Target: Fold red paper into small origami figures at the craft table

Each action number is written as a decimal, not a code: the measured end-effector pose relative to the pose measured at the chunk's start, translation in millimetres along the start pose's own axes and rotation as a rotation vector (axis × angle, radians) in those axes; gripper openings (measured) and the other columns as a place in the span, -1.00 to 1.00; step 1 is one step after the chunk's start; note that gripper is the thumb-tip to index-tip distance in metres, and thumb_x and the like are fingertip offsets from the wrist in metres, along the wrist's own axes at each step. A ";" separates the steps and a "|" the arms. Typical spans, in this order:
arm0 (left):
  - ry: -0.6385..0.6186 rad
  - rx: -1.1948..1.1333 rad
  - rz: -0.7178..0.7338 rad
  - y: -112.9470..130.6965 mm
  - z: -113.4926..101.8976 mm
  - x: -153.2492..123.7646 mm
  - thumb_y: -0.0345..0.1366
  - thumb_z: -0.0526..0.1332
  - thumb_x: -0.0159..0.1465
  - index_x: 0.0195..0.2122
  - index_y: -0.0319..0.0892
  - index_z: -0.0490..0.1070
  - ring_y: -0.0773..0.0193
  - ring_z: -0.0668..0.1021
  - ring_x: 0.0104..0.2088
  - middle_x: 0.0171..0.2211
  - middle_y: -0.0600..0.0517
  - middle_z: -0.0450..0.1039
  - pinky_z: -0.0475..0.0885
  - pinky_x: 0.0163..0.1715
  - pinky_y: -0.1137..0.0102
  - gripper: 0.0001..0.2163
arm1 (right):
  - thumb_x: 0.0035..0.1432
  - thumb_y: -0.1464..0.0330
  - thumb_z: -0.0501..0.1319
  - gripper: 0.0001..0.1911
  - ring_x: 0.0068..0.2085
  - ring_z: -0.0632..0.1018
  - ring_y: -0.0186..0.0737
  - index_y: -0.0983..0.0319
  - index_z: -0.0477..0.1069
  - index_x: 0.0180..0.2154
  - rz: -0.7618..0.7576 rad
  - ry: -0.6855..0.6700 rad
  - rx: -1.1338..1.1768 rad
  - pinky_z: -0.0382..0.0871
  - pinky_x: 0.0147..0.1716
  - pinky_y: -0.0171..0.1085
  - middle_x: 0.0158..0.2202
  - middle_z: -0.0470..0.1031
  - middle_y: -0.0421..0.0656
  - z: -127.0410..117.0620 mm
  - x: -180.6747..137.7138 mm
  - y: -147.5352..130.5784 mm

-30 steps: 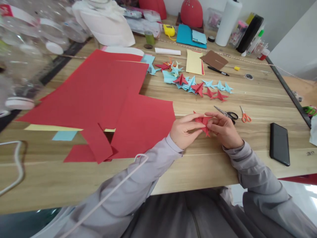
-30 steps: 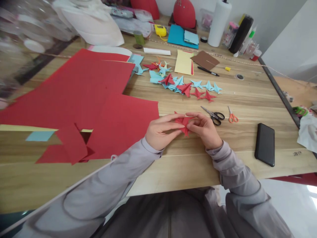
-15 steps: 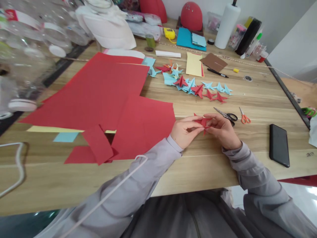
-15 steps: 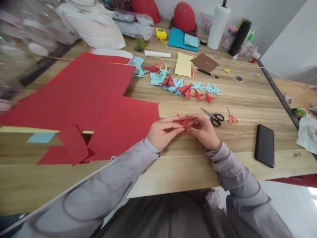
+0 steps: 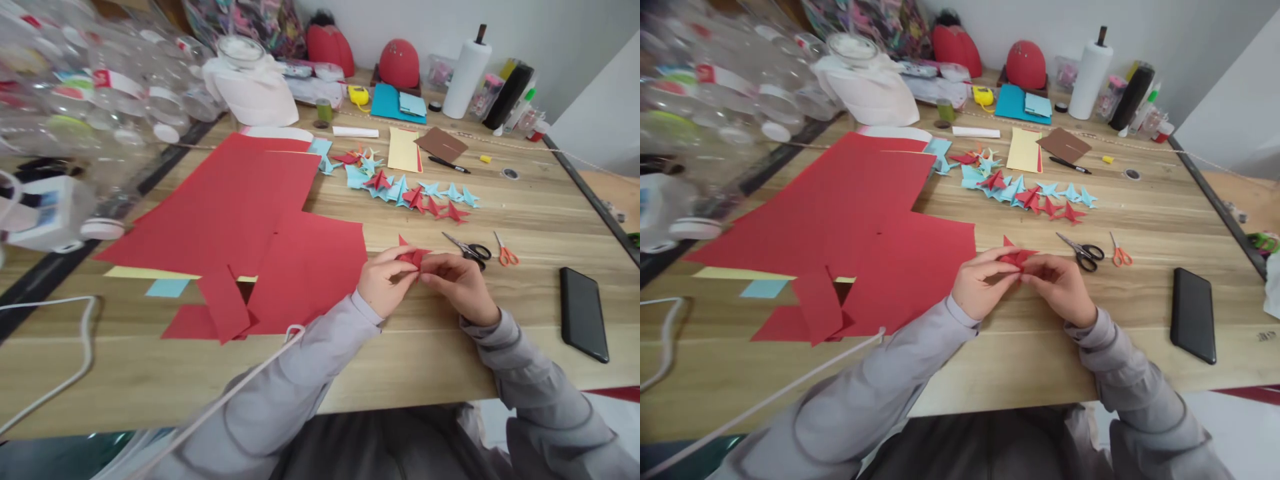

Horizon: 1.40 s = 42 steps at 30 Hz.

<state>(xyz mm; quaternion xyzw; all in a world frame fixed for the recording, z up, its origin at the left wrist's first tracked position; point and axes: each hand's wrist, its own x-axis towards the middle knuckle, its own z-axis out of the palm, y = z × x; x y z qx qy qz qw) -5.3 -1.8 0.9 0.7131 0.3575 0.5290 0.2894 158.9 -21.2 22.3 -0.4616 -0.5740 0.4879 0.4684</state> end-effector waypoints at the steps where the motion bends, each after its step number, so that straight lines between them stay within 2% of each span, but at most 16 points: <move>1: 0.000 -0.004 0.003 0.9 -0.2 -0.2 -0.46 0.27 0.13 -0.41 -0.17 0.55 0.19 0.60 -0.17 -0.12 -0.12 0.56 0.53 -0.15 0.24 -0.92 | -0.05 0.29 0.39 -0.84 -0.32 0.55 -0.23 0.19 0.54 -0.37 -0.016 0.016 -0.040 0.44 -0.27 -0.21 -0.37 0.58 -0.16 0.5 -0.3 0.7; 5: 0.017 -0.111 -0.054 3.3 0.0 -0.4 -0.41 0.29 0.12 -0.36 -0.18 0.54 0.14 0.57 -0.09 -0.08 -0.14 0.53 0.52 -0.11 0.23 -0.93 | -0.02 0.24 0.37 -0.83 -0.37 0.54 -0.22 0.21 0.54 -0.40 -0.004 0.093 -0.129 0.44 -0.32 -0.20 -0.41 0.59 -0.14 -1.1 -1.1 6.3; 8: 0.115 -0.267 -0.206 0.5 1.4 1.1 -0.34 0.31 0.11 -0.19 -0.21 0.49 0.12 0.53 -0.02 0.06 -0.20 0.41 0.54 -0.19 0.31 -0.77 | -0.03 0.26 0.38 -0.83 -0.40 0.54 -0.24 0.22 0.54 -0.40 -0.002 0.108 -0.161 0.43 -0.35 -0.23 -0.43 0.58 -0.13 -2.9 -0.9 8.5; 12: 0.165 -0.438 -0.414 -5.3 4.8 2.4 -0.36 0.34 0.03 -0.11 -0.21 0.38 0.40 0.57 -0.39 0.17 -0.22 0.26 0.51 -0.41 0.46 -0.63 | -0.03 0.28 0.37 -0.85 -0.41 0.54 -0.25 0.22 0.54 -0.41 -0.031 0.105 -0.192 0.42 -0.37 -0.26 -0.42 0.59 -0.14 -3.6 -1.4 8.6; 14: 0.163 -0.499 -0.459 -5.8 6.9 1.6 -0.40 0.32 0.02 -0.10 -0.21 0.36 0.43 0.56 -0.42 0.11 -0.19 0.33 0.50 -0.40 0.48 -0.62 | -0.03 0.28 0.37 -0.85 -0.39 0.55 -0.24 0.23 0.54 -0.40 -0.033 0.107 -0.187 0.43 -0.36 -0.25 -0.41 0.59 -0.13 -4.3 -2.3 9.2; 16: 0.126 -0.547 -0.487 -5.3 9.3 0.3 -0.41 0.31 0.04 -0.05 -0.21 0.32 0.35 0.58 -0.36 -0.08 -0.14 0.47 0.50 -0.38 0.47 -0.59 | -0.02 0.27 0.37 -0.84 -0.39 0.55 -0.23 0.23 0.54 -0.40 -0.018 0.117 -0.207 0.44 -0.35 -0.24 -0.41 0.59 -0.12 -5.4 -3.0 10.3; 19: 0.113 -0.579 -0.500 -5.8 12.6 -1.2 -0.42 0.29 0.05 -0.04 -0.20 0.31 0.30 0.59 -0.30 -0.10 -0.12 0.48 0.51 -0.38 0.45 -0.59 | -0.03 0.25 0.37 -0.81 -0.38 0.55 -0.20 0.24 0.54 -0.38 -0.004 0.135 -0.245 0.44 -0.34 -0.21 -0.39 0.60 -0.10 -7.0 -2.5 12.1; 24: 0.134 -0.596 -0.497 -7.6 13.7 -1.2 -0.44 0.30 0.04 -0.05 -0.21 0.31 0.34 0.56 -0.36 -0.34 0.01 0.47 0.52 -0.38 0.45 -0.59 | -0.04 0.23 0.37 -0.80 -0.41 0.55 -0.20 0.23 0.54 -0.40 -0.013 0.121 -0.265 0.44 -0.38 -0.22 -0.42 0.59 -0.10 -7.5 -0.5 13.0; 35: 0.108 -0.729 -0.599 -3.5 8.8 2.3 -0.41 0.34 0.01 -0.01 -0.19 0.27 0.28 0.60 -0.32 -0.30 0.01 0.52 0.56 -0.40 0.42 -0.51 | -0.05 0.27 0.38 -0.81 -0.35 0.59 -0.18 0.20 0.56 -0.34 -0.025 0.100 -0.215 0.50 -0.29 -0.18 -0.36 0.62 -0.11 -3.7 -2.4 9.2; 39: 0.086 -0.705 -0.611 -5.2 6.6 3.5 -0.43 0.31 0.03 0.10 -0.18 0.20 0.32 0.60 -0.37 -0.42 0.11 0.49 0.58 -0.38 0.41 -0.42 | -0.02 0.28 0.36 -0.82 -0.33 0.59 -0.17 0.20 0.55 -0.32 -0.040 0.101 -0.223 0.49 -0.27 -0.18 -0.34 0.62 -0.11 -2.8 -2.0 10.6; 42: 0.077 -0.671 -0.601 -8.4 6.3 3.5 -0.41 0.31 0.06 0.20 -0.15 0.12 0.35 0.58 -0.43 -0.47 0.15 0.48 0.59 -0.39 0.41 -0.33 | 0.03 0.28 0.34 -0.85 -0.34 0.56 -0.19 0.19 0.55 -0.32 -0.111 0.093 -0.312 0.45 -0.29 -0.18 -0.36 0.60 -0.11 -3.6 -1.5 10.1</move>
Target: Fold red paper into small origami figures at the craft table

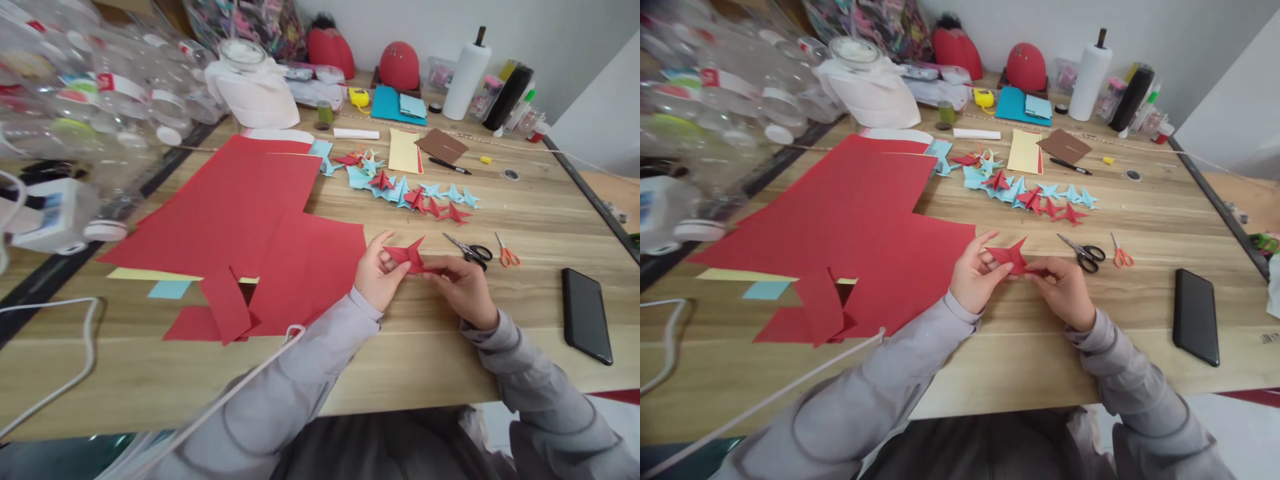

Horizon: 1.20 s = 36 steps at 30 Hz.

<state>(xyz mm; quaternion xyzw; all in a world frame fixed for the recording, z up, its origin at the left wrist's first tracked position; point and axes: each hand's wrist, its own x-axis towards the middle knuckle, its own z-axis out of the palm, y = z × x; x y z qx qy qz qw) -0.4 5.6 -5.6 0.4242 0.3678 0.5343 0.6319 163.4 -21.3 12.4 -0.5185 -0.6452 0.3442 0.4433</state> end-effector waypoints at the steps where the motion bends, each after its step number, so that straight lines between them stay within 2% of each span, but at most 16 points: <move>1: -0.005 0.008 0.015 -0.4 -0.6 0.5 -0.40 0.31 0.07 0.22 -0.13 0.09 0.36 0.57 -0.44 -0.47 0.15 0.48 0.59 -0.39 0.41 -0.31 | 0.05 0.29 0.33 -0.87 -0.35 0.54 -0.20 0.18 0.55 -0.33 -0.036 0.000 -0.040 0.43 -0.31 -0.19 -0.38 0.58 -0.12 -0.4 0.4 -0.5; 3: -0.024 0.021 0.056 -0.3 -1.6 1.0 -0.36 0.31 0.08 0.22 -0.10 0.14 0.36 0.57 -0.44 -0.45 0.13 0.50 0.60 -0.39 0.40 -0.34 | 0.07 0.29 0.31 -0.90 -0.37 0.50 -0.23 0.17 0.55 -0.36 -0.090 0.006 -0.096 0.40 -0.35 -0.22 -0.41 0.54 -0.14 -0.8 1.4 -1.8; 4: -0.037 0.036 0.075 0.3 -1.8 0.9 -0.34 0.32 0.09 0.16 -0.12 0.24 0.36 0.57 -0.45 -0.44 0.11 0.51 0.60 -0.40 0.40 -0.42 | 0.07 0.29 0.31 -0.90 -0.37 0.49 -0.24 0.17 0.55 -0.37 -0.097 0.014 -0.095 0.39 -0.36 -0.23 -0.41 0.52 -0.14 -0.8 1.8 -2.5; 6: -0.061 0.090 0.092 2.2 -1.8 0.2 -0.30 0.32 0.09 -0.08 -0.19 0.47 0.34 0.57 -0.48 -0.44 0.06 0.53 0.59 -0.44 0.40 -0.66 | 0.07 0.26 0.30 -0.88 -0.34 0.49 -0.23 0.17 0.53 -0.39 -0.063 0.035 -0.031 0.39 -0.35 -0.24 -0.37 0.52 -0.13 -0.4 2.6 -3.6; 8: -0.068 0.150 0.082 4.3 -1.1 -0.8 -0.28 0.32 0.09 -0.31 -0.23 0.56 0.34 0.56 -0.51 -0.44 0.02 0.54 0.59 -0.48 0.40 -0.83 | 0.05 0.22 0.31 -0.83 -0.32 0.50 -0.23 0.19 0.51 -0.40 0.023 0.038 0.070 0.40 -0.34 -0.25 -0.36 0.53 -0.12 0.4 3.0 -4.3; 9: -0.069 0.170 0.070 5.1 -0.7 -1.2 -0.28 0.32 0.09 -0.35 -0.23 0.56 0.33 0.56 -0.51 -0.44 0.01 0.56 0.58 -0.48 0.39 -0.85 | 0.03 0.19 0.32 -0.80 -0.34 0.51 -0.24 0.20 0.50 -0.41 0.074 0.028 0.120 0.40 -0.34 -0.25 -0.38 0.54 -0.13 0.8 3.1 -4.5; 12: -0.067 0.173 0.045 6.1 0.1 -1.1 -0.28 0.34 0.07 -0.32 -0.23 0.56 0.30 0.58 -0.49 -0.42 0.00 0.58 0.59 -0.47 0.36 -0.82 | -0.04 0.16 0.37 -0.73 -0.44 0.48 -0.29 0.23 0.47 -0.44 0.200 -0.016 0.221 0.38 -0.40 -0.27 -0.48 0.52 -0.16 1.4 3.5 -5.2; 14: -0.071 0.144 0.009 6.3 0.3 -0.5 -0.28 0.36 0.04 -0.32 -0.24 0.56 0.28 0.59 -0.50 -0.45 -0.01 0.57 0.58 -0.48 0.36 -0.80 | -0.07 0.16 0.38 -0.71 -0.48 0.45 -0.32 0.24 0.46 -0.46 0.233 -0.016 0.251 0.35 -0.45 -0.29 -0.52 0.50 -0.19 1.6 3.9 -5.7; 20: -0.085 0.081 -0.141 10.3 2.7 -1.6 -0.37 0.41 -0.05 -0.40 -0.29 0.54 0.30 0.54 -0.62 -0.65 0.04 0.48 0.48 -0.61 0.44 -0.82 | -0.10 0.15 0.40 -0.69 -0.54 0.36 -0.39 0.25 0.42 -0.50 0.231 0.002 0.265 0.23 -0.56 -0.34 -0.57 0.42 -0.23 3.1 4.7 -8.1; 26: -0.075 0.063 -0.162 14.1 6.2 -4.0 -0.37 0.42 -0.08 -0.46 -0.29 0.52 0.32 0.54 -0.62 -0.64 0.03 0.49 0.45 -0.61 0.45 -0.83 | -0.06 0.14 0.37 -0.67 -0.58 0.35 -0.40 0.25 0.37 -0.52 0.243 0.028 0.299 0.16 -0.58 -0.36 -0.63 0.39 -0.26 5.7 3.7 -8.7; 31: -0.038 0.028 -0.208 13.5 6.6 -4.2 -0.30 0.45 -0.13 -0.46 -0.29 0.52 0.29 0.55 -0.59 -0.60 0.01 0.52 0.42 -0.63 0.45 -0.77 | -0.08 0.16 0.39 -0.66 -0.55 0.43 -0.37 0.24 0.34 -0.53 0.285 0.073 0.370 0.23 -0.54 -0.35 -0.60 0.45 -0.24 8.2 3.7 -7.4; 36: -0.046 0.034 -0.209 12.4 8.4 -4.6 -0.25 0.47 -0.15 -0.47 -0.29 0.53 0.31 0.55 -0.58 -0.59 0.00 0.54 0.45 -0.56 0.43 -0.73 | -0.08 0.17 0.39 -0.67 -0.56 0.41 -0.39 0.23 0.33 -0.55 0.289 0.091 0.394 0.25 -0.53 -0.35 -0.62 0.42 -0.27 10.1 4.2 -7.1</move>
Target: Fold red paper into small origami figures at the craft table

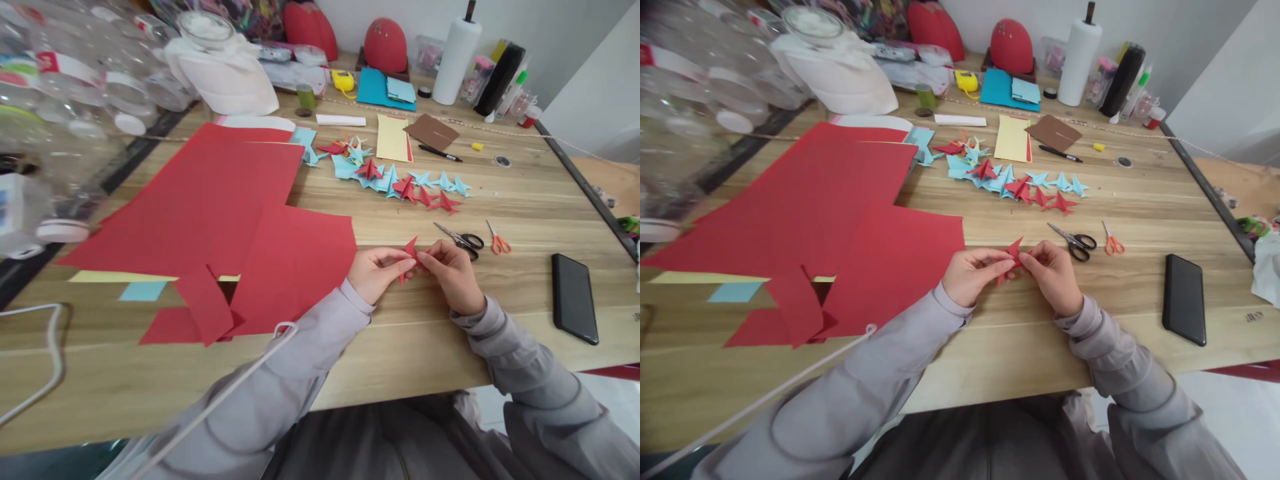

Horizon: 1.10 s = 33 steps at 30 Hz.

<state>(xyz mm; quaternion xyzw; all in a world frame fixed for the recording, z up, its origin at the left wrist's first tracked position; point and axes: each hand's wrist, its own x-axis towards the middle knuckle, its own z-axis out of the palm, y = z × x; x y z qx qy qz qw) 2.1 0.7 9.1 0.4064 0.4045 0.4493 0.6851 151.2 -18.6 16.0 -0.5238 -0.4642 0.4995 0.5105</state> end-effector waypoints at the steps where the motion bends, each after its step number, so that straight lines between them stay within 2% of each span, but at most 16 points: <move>1: -0.003 0.000 -0.001 -0.6 0.1 0.1 -0.25 0.47 -0.16 -0.47 -0.29 0.53 0.31 0.55 -0.58 -0.61 0.00 0.53 0.45 -0.56 0.44 -0.73 | -0.08 0.17 0.39 -0.67 -0.56 0.41 -0.39 0.23 0.33 -0.55 0.002 0.000 0.007 0.25 -0.53 -0.35 -0.62 0.42 -0.27 0.3 0.0 0.0; 9: -0.011 -0.095 -0.069 -2.7 -2.8 1.5 -0.28 0.49 -0.23 -0.43 -0.31 0.53 0.28 0.57 -0.56 -0.59 -0.01 0.54 0.52 -0.47 0.37 -0.67 | -0.07 0.18 0.39 -0.69 -0.54 0.39 -0.38 0.22 0.34 -0.51 0.003 -0.068 -0.009 0.23 -0.51 -0.33 -0.60 0.40 -0.28 -0.2 -0.6 -1.1; 16: 0.010 -0.046 -0.038 2.5 -0.8 -0.1 -0.38 0.45 -0.17 -0.49 -0.29 0.54 0.34 0.55 -0.59 -0.61 0.01 0.53 0.51 -0.50 0.42 -0.80 | -0.10 0.17 0.40 -0.66 -0.56 0.36 -0.38 0.22 0.33 -0.53 -0.026 -0.075 -0.074 0.20 -0.55 -0.33 -0.60 0.39 -0.27 -0.8 -0.4 -1.1; 23: 0.038 0.005 -0.040 1.3 -0.7 -0.3 -0.44 0.41 -0.09 -0.49 -0.29 0.54 0.35 0.54 -0.62 -0.64 0.03 0.52 0.48 -0.54 0.46 -0.88 | -0.12 0.16 0.41 -0.65 -0.57 0.37 -0.38 0.22 0.32 -0.54 0.008 -0.062 -0.057 0.21 -0.55 -0.33 -0.61 0.41 -0.27 -0.6 -1.2 -0.7; 33: -0.019 -0.100 -0.098 -5.9 -4.3 2.8 -0.35 0.40 -0.04 -0.39 -0.31 0.53 0.31 0.57 -0.58 -0.56 -0.02 0.55 0.50 -0.51 0.43 -0.81 | -0.16 0.20 0.43 -0.67 -0.57 0.37 -0.38 0.22 0.34 -0.56 0.053 -0.035 0.028 0.22 -0.52 -0.31 -0.62 0.44 -0.27 -0.8 0.0 -1.1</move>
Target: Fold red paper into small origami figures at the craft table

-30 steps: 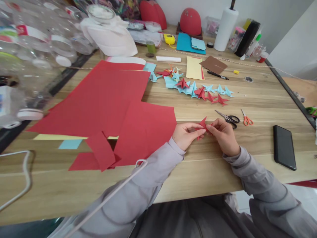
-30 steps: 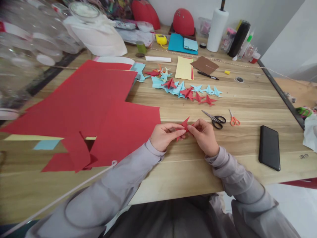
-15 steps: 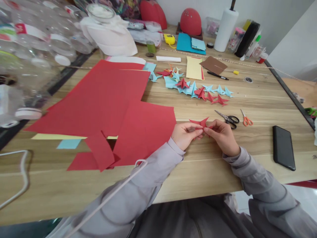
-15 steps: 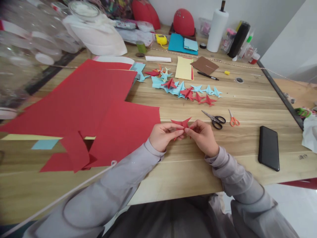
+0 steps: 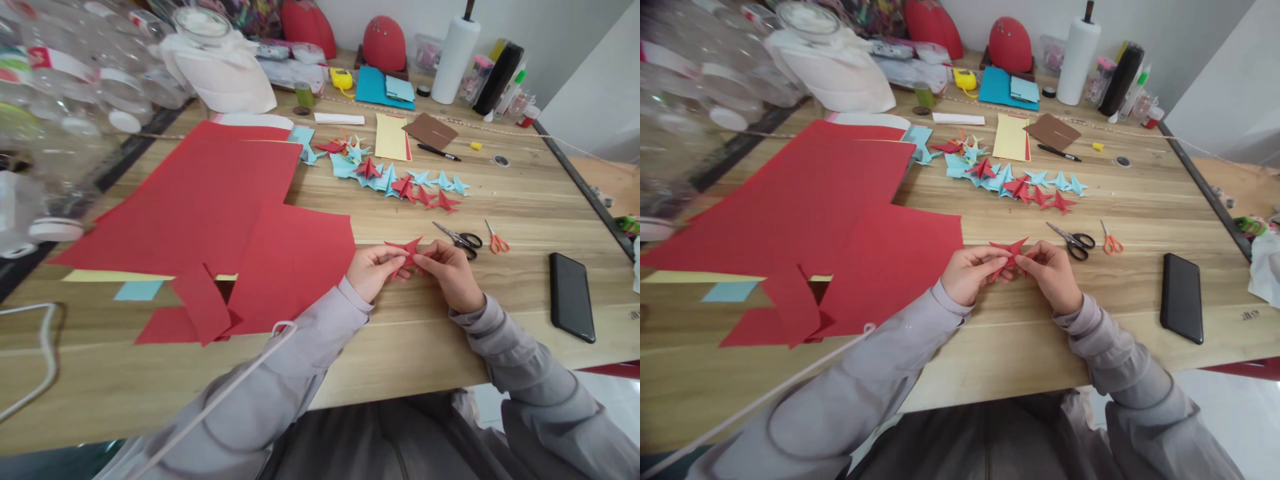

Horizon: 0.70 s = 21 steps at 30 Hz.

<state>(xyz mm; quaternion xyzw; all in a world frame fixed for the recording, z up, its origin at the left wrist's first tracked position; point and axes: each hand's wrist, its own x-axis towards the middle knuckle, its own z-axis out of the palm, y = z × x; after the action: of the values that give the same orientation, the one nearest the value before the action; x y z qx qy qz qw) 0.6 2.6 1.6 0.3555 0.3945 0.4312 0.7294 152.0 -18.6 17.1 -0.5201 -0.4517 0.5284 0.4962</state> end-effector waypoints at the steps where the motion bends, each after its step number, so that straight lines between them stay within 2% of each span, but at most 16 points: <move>1: -0.002 -0.002 -0.008 -0.6 -0.1 0.1 -0.34 0.40 -0.04 -0.39 -0.31 0.53 0.31 0.57 -0.58 -0.56 -0.02 0.55 0.50 -0.51 0.43 -0.80 | -0.16 0.20 0.43 -0.67 -0.58 0.37 -0.38 0.22 0.34 -0.57 0.004 0.001 0.005 0.22 -0.52 -0.31 -0.63 0.44 -0.27 0.1 -0.1 0.0; 10: 0.027 0.034 -0.011 3.1 2.4 -0.9 -0.36 0.40 -0.04 -0.42 -0.31 0.53 0.32 0.55 -0.60 -0.60 0.01 0.52 0.51 -0.52 0.41 -0.83 | -0.17 0.20 0.44 -0.66 -0.58 0.39 -0.37 0.22 0.33 -0.56 0.058 0.019 0.023 0.21 -0.55 -0.32 -0.65 0.41 -0.28 0.3 -0.3 1.7; 21: 0.024 0.021 -0.012 2.4 2.9 -1.8 -0.33 0.43 -0.09 -0.44 -0.31 0.54 0.31 0.57 -0.59 -0.58 -0.01 0.55 0.52 -0.51 0.41 -0.79 | -0.20 0.21 0.46 -0.64 -0.61 0.36 -0.40 0.23 0.31 -0.58 0.052 0.015 0.038 0.19 -0.57 -0.34 -0.66 0.41 -0.29 0.3 1.2 4.1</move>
<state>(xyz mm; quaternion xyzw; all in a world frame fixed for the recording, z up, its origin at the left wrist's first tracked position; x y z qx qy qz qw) 1.7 1.4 5.5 0.3557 0.4098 0.4271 0.7233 151.5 -17.8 12.9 -0.5260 -0.4242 0.5457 0.4955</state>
